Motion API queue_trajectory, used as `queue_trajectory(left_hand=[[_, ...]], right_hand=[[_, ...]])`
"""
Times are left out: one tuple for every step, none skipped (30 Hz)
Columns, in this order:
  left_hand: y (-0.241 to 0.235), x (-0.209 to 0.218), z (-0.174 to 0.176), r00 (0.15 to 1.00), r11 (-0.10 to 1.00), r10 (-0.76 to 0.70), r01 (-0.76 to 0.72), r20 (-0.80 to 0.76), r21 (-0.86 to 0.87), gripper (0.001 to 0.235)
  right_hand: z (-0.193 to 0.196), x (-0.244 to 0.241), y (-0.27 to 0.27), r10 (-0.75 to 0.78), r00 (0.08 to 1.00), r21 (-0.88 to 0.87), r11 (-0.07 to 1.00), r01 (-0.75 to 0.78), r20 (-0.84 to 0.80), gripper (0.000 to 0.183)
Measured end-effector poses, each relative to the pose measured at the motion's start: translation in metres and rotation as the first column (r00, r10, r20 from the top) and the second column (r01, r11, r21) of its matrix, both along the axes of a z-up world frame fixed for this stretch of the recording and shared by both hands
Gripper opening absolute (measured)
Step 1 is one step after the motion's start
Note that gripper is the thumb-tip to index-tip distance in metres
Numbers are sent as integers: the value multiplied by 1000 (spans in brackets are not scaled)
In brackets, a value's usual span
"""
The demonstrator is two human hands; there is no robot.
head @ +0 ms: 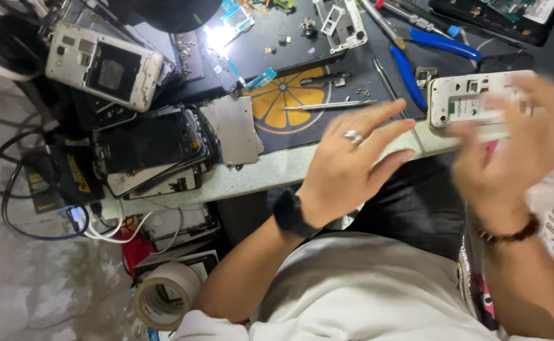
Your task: The person disassembles a white smartphone, removes the back cover and internal components, and uses a screwdriver to unscrew parts of another phone. The person handles multiple phone parts and tools on a cluttered workbench.
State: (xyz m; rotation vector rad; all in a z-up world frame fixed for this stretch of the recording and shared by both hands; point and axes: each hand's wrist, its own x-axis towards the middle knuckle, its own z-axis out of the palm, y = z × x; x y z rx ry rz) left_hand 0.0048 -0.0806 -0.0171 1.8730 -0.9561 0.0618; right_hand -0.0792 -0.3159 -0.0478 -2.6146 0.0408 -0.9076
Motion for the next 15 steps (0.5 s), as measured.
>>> queue_trajectory(left_hand=[[6, -4, 3, 989, 994, -55, 42, -134, -104, 46], [13, -10, 6, 950, 960, -160, 86, -270, -265, 51], [16, -16, 9, 929, 928, -199, 76, -314, -364, 56], [19, -22, 11, 906, 886, -242, 61, -348, -459, 62], [16, -29, 13, 926, 867, -210, 28, -315, -497, 70], [15, -36, 14, 943, 845, -175, -4, -283, -535, 78], [17, -44, 16, 932, 835, -228, 37, -284, -549, 77], [20, -52, 18, 920, 821, -275, 73, -280, -567, 77], [27, -60, 19, 909, 815, -313, 109, -274, -569, 76], [36, -66, 21, 918, 851, -306, 145, -251, -504, 75], [46, -69, 22, 934, 889, -296, 193, -198, -416, 74], [56, -70, 22, 947, 919, -293, 241, -133, -312, 74], [65, -71, 22, 973, 961, -232, 226, -17, -157, 73], [74, -68, 20, 976, 985, -174, 173, 134, 21, 73], [81, -64, 18, 951, 981, -146, 104, 271, 164, 72]], right_hand=[[14, 2, 23, 153, 988, 100, 983, -151, -12, 55], [27, 3, 46, 301, 954, 209, 934, -291, -17, 62], [36, 4, 68, 497, 867, 317, 820, -477, 19, 64], [39, 2, 93, 649, 754, 604, 563, -563, 98, 81], [41, -1, 110, 739, 635, 804, 226, -550, 226, 102], [41, -3, 114, 754, 628, 732, 315, -605, 194, 99], [39, -5, 113, 768, 620, 647, 392, -654, 161, 96], [36, -7, 110, 778, 615, 551, 459, -696, 128, 94], [36, -10, 107, 855, 512, 501, 409, -763, 81, 89], [39, -12, 102, 916, 401, 452, 347, -822, 27, 84], [46, -12, 98, 957, 288, 402, 277, -873, -34, 79], [58, -9, 96, 980, 174, 355, 198, -914, -100, 75], [70, -5, 101, 984, 129, 369, 167, -914, -126, 73], [80, -2, 114, 979, 177, 395, 204, -896, -103, 71], [87, 3, 129, 972, 222, 430, 230, -873, -70, 70]])
